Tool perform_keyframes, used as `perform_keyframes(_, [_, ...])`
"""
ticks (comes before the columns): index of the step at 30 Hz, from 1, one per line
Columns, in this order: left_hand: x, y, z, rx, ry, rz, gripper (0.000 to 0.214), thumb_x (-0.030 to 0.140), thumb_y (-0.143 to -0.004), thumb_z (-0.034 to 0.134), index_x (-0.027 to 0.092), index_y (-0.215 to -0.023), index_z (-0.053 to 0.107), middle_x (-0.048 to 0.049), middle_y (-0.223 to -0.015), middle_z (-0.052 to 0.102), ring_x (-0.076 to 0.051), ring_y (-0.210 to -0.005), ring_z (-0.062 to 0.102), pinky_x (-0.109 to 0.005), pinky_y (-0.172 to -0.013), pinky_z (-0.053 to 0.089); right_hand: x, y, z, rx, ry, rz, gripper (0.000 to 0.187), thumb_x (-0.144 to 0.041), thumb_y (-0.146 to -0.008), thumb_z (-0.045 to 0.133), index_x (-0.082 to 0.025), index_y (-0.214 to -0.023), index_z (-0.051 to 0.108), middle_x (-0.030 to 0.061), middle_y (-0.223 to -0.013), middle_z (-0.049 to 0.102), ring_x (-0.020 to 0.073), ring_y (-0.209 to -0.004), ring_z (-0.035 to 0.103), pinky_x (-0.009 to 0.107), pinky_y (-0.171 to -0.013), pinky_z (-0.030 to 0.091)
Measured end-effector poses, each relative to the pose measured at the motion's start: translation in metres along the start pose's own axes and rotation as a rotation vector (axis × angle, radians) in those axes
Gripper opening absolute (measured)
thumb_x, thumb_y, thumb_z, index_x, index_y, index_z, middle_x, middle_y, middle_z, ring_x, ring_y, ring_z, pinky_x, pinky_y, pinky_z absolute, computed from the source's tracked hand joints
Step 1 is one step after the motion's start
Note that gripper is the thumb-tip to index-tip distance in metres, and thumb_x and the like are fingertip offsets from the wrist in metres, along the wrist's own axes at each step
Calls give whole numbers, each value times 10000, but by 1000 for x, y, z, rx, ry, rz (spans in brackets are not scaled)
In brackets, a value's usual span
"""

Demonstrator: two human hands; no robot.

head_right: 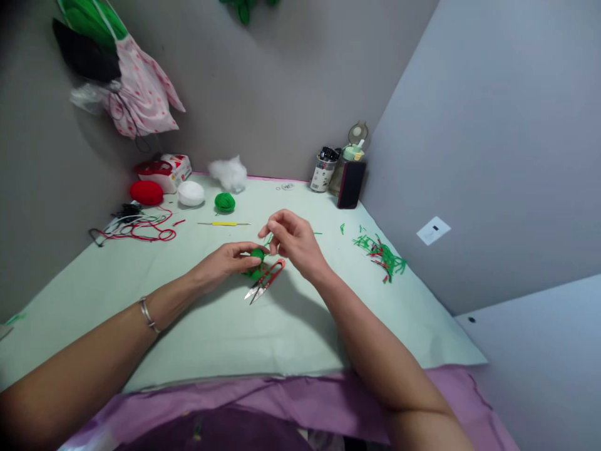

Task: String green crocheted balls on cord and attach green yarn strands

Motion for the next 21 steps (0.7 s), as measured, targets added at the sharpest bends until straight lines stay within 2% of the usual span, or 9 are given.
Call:
perform_keyframes(2, [5, 1, 2, -33, 12, 24, 379, 396, -812, 755, 151, -1100, 723, -125, -1050, 733, -212, -899, 659, -372, -855, 462, 13, 2, 11, -141, -130, 136, 312, -500, -922, 611, -204, -888, 517, 17, -834, 701, 83, -499, 574, 199, -419, 325])
perform_keyframes(3, [8, 1, 2, -45, 20, 30, 374, 408, -823, 745, 162, -1104, 725, -123, -1075, 729, -216, -927, 658, -368, -859, 463, 16, 2, 14, -169, -169, 162, 326, -509, -911, 625, -205, -890, 512, 20, -834, 712, 87, -504, 592, 195, -419, 337])
perform_keyframes(5, [10, 1, 1, -49, 44, 20, 374, 413, -824, 745, 188, -1123, 723, -109, -1107, 717, -209, -951, 653, -353, -852, 463, 19, 0, 12, -136, -208, 155, 334, -499, -884, 668, -201, -876, 518, 10, -778, 711, 91, -515, 605, 193, -437, 371])
perform_keyframes(8, [10, 1, -6, 1, 78, -14, 419, 407, -789, 780, 206, -1150, 708, -85, -1099, 699, -195, -935, 648, -339, -829, 463, 20, -4, 1, -17, -222, 116, 309, -455, -859, 711, -193, -860, 546, -12, -697, 685, 80, -517, 584, 196, -478, 410])
perform_keyframes(10, [9, 1, -11, 30, 104, -23, 424, 415, -776, 794, 201, -1131, 703, -78, -1066, 696, -191, -925, 648, -334, -823, 465, 19, -4, -2, 8, -216, 106, 283, -423, -840, 734, -187, -868, 581, -14, -695, 678, 79, -537, 582, 205, -509, 429])
perform_keyframes(17, [11, 1, -16, 25, 78, 8, 417, 481, -819, 748, 173, -1094, 690, -102, -1073, 707, -188, -924, 648, -310, -807, 467, 21, 2, 14, -114, -87, 175, 281, -376, -770, 788, -161, -929, 700, -25, -636, 622, 99, -569, 552, 250, -563, 442])
perform_keyframes(19, [11, 1, -15, 23, 69, 13, 396, 474, -820, 748, 169, -1066, 689, -97, -1053, 708, -188, -923, 647, -304, -791, 463, 24, 3, 18, -134, -50, 176, 268, -380, -764, 786, -155, -892, 713, -17, -659, 627, 96, -576, 541, 252, -569, 439])
perform_keyframes(21, [10, 1, -12, 6, 68, 5, 376, 445, -801, 770, 167, -1042, 690, -84, -1012, 712, -180, -882, 650, -304, -772, 458, 24, 1, 14, -98, -36, 158, 251, -376, -749, 795, -152, -821, 707, -13, -662, 628, 92, -579, 536, 252, -578, 445])
Point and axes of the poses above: each hand's wrist, its own y-axis away from the middle knuckle, its own z-axis out of the palm, x = y × z, the point moved 8 cm from there along -y, towards the middle knuckle
